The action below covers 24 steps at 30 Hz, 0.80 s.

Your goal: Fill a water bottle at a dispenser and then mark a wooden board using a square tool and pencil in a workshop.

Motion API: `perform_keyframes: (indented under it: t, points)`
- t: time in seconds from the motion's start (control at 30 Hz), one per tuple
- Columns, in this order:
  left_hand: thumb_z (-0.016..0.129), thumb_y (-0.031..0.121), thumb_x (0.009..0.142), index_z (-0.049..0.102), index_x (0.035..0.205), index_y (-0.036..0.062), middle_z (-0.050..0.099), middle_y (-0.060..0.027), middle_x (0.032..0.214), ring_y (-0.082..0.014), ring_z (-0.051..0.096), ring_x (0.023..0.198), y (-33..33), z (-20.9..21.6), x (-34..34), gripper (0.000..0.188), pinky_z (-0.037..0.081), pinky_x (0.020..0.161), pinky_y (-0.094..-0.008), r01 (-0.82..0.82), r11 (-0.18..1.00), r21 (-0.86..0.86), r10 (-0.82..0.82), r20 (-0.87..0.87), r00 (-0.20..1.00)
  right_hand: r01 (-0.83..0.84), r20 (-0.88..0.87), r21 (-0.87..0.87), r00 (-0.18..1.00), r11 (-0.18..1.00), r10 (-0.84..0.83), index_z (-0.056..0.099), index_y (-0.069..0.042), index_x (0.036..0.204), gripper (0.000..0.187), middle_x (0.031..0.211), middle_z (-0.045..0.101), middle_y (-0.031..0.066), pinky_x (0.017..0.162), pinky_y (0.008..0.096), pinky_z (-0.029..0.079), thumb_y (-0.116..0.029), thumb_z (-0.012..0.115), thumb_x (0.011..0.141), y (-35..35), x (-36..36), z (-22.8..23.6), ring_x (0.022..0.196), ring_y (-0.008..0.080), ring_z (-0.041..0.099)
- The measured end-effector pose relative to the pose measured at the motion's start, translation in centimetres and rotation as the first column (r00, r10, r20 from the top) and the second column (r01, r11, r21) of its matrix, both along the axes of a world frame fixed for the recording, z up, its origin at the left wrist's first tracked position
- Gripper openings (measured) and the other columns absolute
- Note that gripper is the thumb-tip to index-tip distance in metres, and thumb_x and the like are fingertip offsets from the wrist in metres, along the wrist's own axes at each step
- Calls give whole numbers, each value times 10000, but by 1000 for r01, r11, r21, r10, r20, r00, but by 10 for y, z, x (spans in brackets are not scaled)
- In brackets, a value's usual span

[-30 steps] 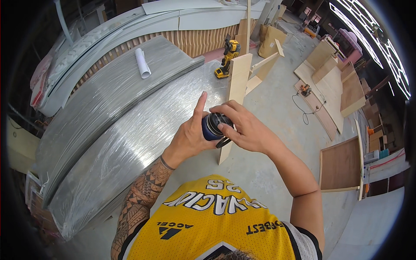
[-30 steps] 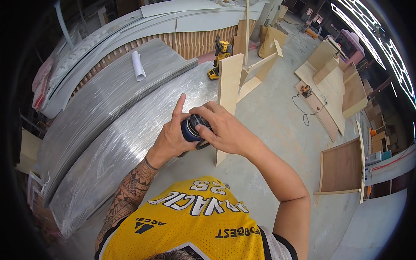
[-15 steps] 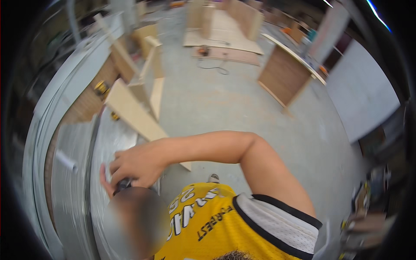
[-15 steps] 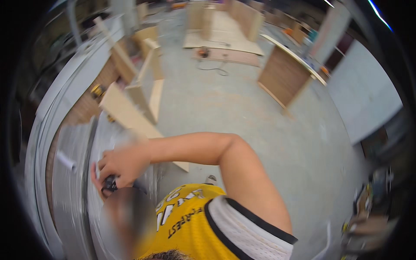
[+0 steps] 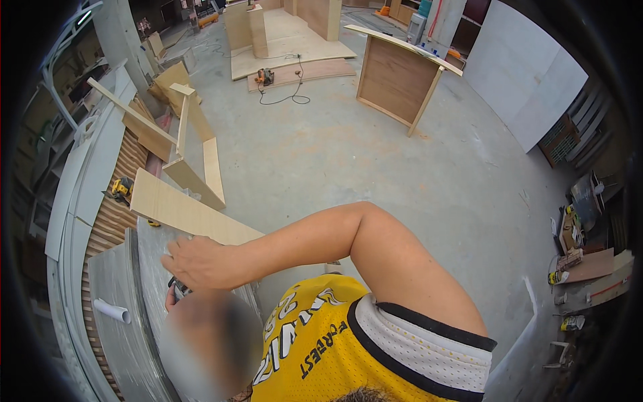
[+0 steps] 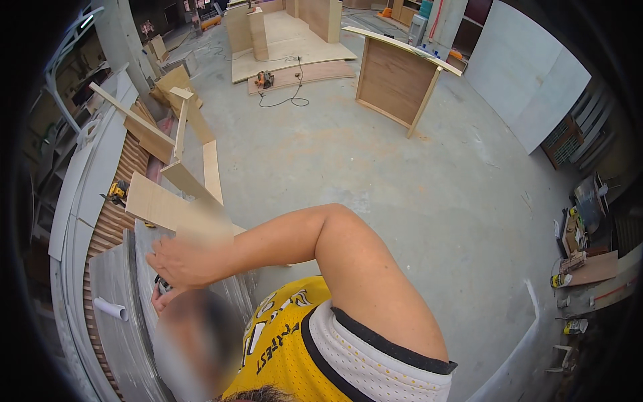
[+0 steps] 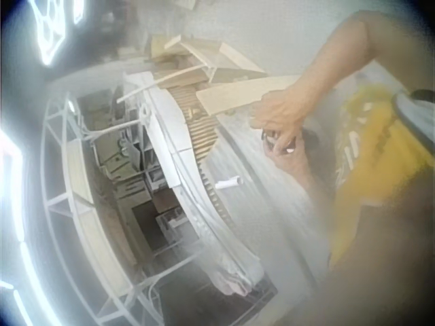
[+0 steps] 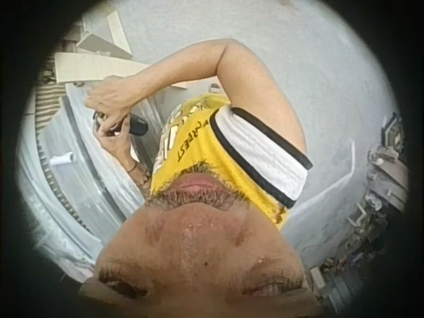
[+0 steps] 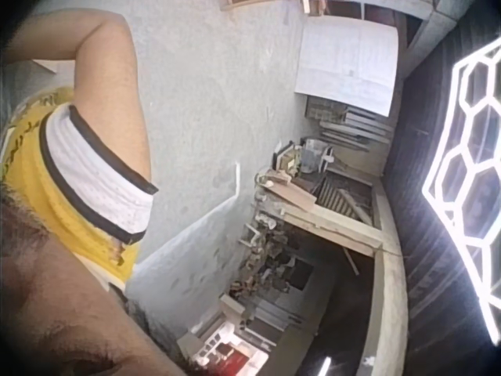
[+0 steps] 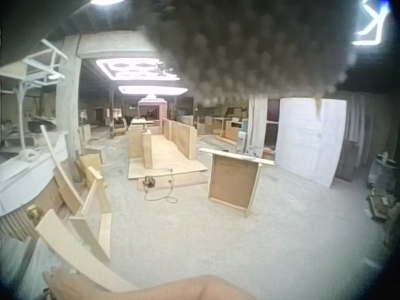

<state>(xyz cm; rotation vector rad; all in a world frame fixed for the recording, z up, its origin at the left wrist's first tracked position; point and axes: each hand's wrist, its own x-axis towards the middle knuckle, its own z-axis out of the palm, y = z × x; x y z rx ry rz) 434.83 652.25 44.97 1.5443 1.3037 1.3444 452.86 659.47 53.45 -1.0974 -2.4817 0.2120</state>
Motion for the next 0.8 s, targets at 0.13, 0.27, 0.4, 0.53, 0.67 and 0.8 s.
perform_keyframes:
  t: [0.13, 0.27, 0.4, 0.53, 0.67, 0.8]
  points:
    - [896, 28, 677, 384, 1474, -2, 550, -120, 1278, -219, 571, 1165, 7, -6, -10, 947, 458, 1052, -345, 66, 994, 84, -64, -28, 998, -498, -117, 196, 844, 845, 524, 671, 3, 1116, 531, 1105, 659, 194, 827, 480, 538, -439, 723, 826, 13, -1, -17, 1066, 348, 614]
    - [916, 72, 652, 415, 1433, 12, 557, -116, 1278, -210, 575, 1163, 5, -7, -10, 929, 459, 1046, -338, 67, 997, 26, -67, 2, 998, -564, 36, 93, 825, 820, 563, 692, -3, 1082, 505, 1105, 683, 206, 825, 472, 563, -441, 724, 833, 15, 1, -16, 1040, 362, 661]
    - [913, 62, 654, 410, 1438, 10, 565, -116, 1285, -212, 609, 1125, -2, 8, 4, 932, 487, 1011, -341, -21, 997, -69, 19, -36, 999, -263, 59, -73, 962, 962, 268, 717, 5, 1008, 521, 988, 711, 210, 726, 451, 585, -489, 727, 843, 3, -3, -5, 863, 380, 716]
    - [887, 20, 654, 391, 1462, 11, 561, -119, 1291, -228, 624, 1103, -8, -3, -4, 949, 501, 995, -352, -31, 998, 53, 40, -183, 982, -143, 128, -177, 978, 974, 167, 727, 6, 964, 546, 865, 696, 185, 644, 449, 579, -531, 705, 867, -4, -10, -1, 726, 386, 712]
    - [867, -2, 626, 373, 1487, 38, 547, -118, 1308, -247, 610, 1130, -15, 1, -8, 993, 492, 1012, -361, -12, 1000, -3, 11, -117, 993, -550, -159, 186, 801, 814, 578, 738, -35, 1047, 506, 939, 669, 211, 679, 489, 569, -516, 645, 920, 7, -12, -32, 794, 408, 703]
    - [847, -22, 614, 339, 1509, 50, 541, -112, 1310, -253, 578, 1191, -25, 8, -1, 1032, 477, 1032, -364, -48, 994, -101, 47, -12, 999, -586, -154, 64, 794, 808, 588, 737, -73, 1117, 463, 997, 648, 235, 715, 517, 559, -483, 627, 932, 2, -13, -32, 814, 429, 690]
